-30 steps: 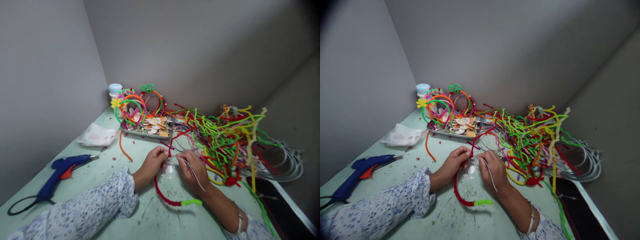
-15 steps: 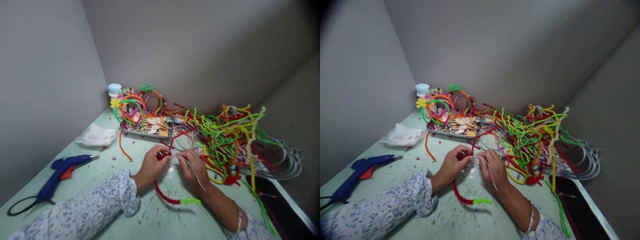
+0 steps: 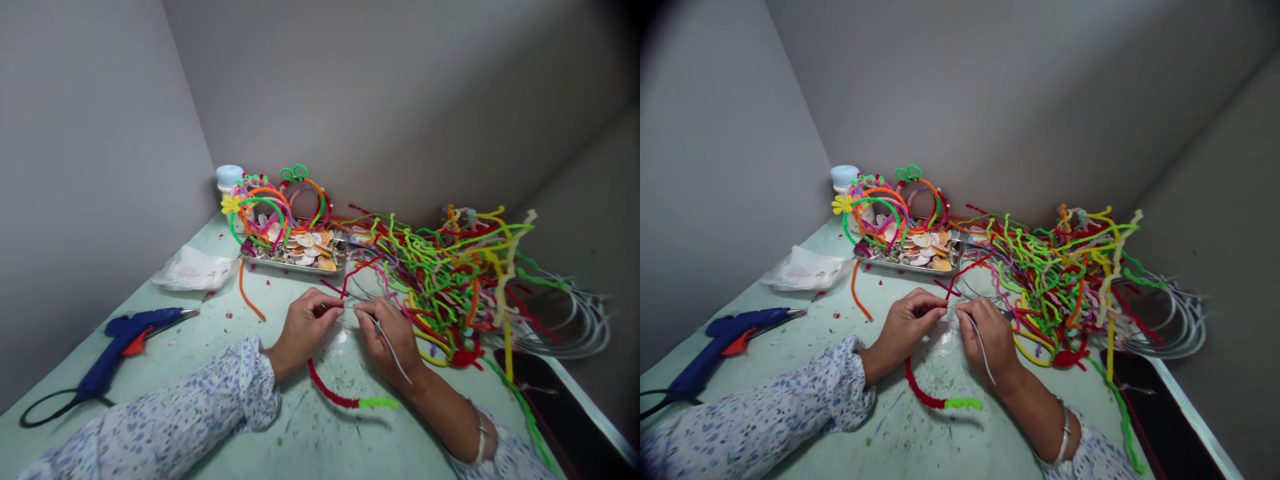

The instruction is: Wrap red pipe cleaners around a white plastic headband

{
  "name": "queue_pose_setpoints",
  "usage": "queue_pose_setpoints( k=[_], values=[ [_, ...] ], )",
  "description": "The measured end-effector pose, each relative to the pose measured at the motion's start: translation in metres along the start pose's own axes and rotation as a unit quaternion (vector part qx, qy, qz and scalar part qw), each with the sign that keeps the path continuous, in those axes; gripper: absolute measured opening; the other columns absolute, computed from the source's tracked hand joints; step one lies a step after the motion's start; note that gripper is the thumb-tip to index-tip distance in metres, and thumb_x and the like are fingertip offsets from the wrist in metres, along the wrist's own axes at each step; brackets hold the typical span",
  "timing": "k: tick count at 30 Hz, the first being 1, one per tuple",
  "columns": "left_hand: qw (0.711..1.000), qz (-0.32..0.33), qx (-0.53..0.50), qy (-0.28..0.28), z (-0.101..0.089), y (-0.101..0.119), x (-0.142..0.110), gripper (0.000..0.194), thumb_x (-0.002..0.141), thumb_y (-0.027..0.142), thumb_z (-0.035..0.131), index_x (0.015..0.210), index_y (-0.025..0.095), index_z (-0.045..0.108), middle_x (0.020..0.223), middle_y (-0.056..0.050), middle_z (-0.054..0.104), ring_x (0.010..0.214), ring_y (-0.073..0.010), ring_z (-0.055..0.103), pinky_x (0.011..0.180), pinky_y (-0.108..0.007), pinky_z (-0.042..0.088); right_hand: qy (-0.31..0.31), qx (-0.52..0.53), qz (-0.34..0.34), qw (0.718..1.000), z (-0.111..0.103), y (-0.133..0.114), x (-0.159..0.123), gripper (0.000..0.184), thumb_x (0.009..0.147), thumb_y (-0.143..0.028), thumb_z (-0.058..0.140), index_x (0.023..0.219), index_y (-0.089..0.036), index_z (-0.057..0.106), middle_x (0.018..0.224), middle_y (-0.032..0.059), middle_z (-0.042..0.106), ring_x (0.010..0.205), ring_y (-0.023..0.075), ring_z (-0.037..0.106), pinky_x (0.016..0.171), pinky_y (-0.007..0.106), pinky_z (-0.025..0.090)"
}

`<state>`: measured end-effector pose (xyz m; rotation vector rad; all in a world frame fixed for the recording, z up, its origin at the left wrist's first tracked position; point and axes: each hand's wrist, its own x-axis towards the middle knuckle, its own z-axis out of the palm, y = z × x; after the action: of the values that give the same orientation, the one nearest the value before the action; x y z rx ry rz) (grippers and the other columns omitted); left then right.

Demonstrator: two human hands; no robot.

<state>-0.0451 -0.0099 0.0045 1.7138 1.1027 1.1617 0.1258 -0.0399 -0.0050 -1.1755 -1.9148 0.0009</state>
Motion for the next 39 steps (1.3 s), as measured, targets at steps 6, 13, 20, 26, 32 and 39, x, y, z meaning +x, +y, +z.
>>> queue_pose_setpoints(
  k=[6, 13, 20, 26, 32, 39],
  values=[
    [1.000, -0.001, -0.001, -0.020, -0.0008, 0.0002, -0.0004, 0.012, 0.078, 0.019, 0.061, 0.084, 0.018, 0.072, 0.082, -0.003, 0.064, 0.079, -0.0141, 0.060, 0.073, -0.024, 0.047, 0.004, 0.000, -0.016, 1.000, 0.0001, 0.0009, -0.0002, 0.008, 0.089, -0.014, 0.049, 0.092, -0.018, 0.056, 0.081, 0.0052, 0.060, 0.079, 0.0186, 0.056, 0.070, 0.032, 0.045],
    [0.999, 0.000, -0.003, -0.038, -0.0023, 0.0018, -0.0022, 0.012, 0.081, 0.021, 0.057, 0.085, 0.017, 0.068, 0.085, -0.003, 0.061, 0.082, -0.0153, 0.058, 0.076, -0.026, 0.046, 0.000, -0.007, -0.021, 1.000, -0.0007, -0.0019, 0.0006, 0.011, 0.089, -0.014, 0.047, 0.092, -0.019, 0.056, 0.081, 0.0054, 0.060, 0.079, 0.0189, 0.056, 0.071, 0.032, 0.046],
    [0.998, 0.008, -0.001, -0.063, -0.0033, 0.0019, -0.0023, 0.013, 0.083, 0.020, 0.052, 0.085, 0.017, 0.065, 0.086, -0.003, 0.058, 0.083, -0.0150, 0.056, 0.077, -0.026, 0.044, -0.006, -0.018, -0.024, 1.000, -0.0006, -0.0014, -0.0006, 0.010, 0.089, -0.015, 0.047, 0.091, -0.018, 0.056, 0.080, 0.0060, 0.060, 0.078, 0.0192, 0.055, 0.071, 0.033, 0.046],
    [0.997, -0.012, -0.023, -0.075, -0.0003, -0.0018, -0.0043, 0.013, 0.085, 0.022, 0.051, 0.093, 0.017, 0.060, 0.088, -0.003, 0.059, 0.084, -0.0151, 0.055, 0.077, -0.026, 0.044, -0.002, -0.013, -0.022, 1.000, -0.0004, -0.0015, 0.0002, 0.010, 0.090, -0.015, 0.047, 0.092, -0.019, 0.057, 0.080, 0.0054, 0.060, 0.078, 0.0187, 0.056, 0.070, 0.032, 0.046],
    [0.998, -0.005, -0.009, -0.064, 0.0004, -0.0040, -0.0039, 0.013, 0.085, 0.024, 0.052, 0.089, 0.017, 0.061, 0.088, -0.004, 0.059, 0.085, -0.0157, 0.055, 0.078, -0.027, 0.043, -0.003, -0.008, -0.015, 1.000, -0.0004, -0.0017, 0.0005, 0.010, 0.089, -0.016, 0.047, 0.092, -0.019, 0.057, 0.081, 0.0058, 0.060, 0.079, 0.0192, 0.056, 0.070, 0.033, 0.046],
    [0.997, 0.011, 0.028, -0.073, -0.0027, 0.0050, -0.0029, 0.012, 0.085, 0.021, 0.049, 0.084, 0.017, 0.061, 0.085, -0.003, 0.057, 0.083, -0.0160, 0.054, 0.077, -0.027, 0.042, -0.004, -0.012, -0.018, 1.000, 0.0001, -0.0018, -0.0007, 0.011, 0.090, -0.017, 0.047, 0.092, -0.020, 0.058, 0.082, 0.0060, 0.062, 0.079, 0.0193, 0.058, 0.071, 0.033, 0.047]
  ],
)
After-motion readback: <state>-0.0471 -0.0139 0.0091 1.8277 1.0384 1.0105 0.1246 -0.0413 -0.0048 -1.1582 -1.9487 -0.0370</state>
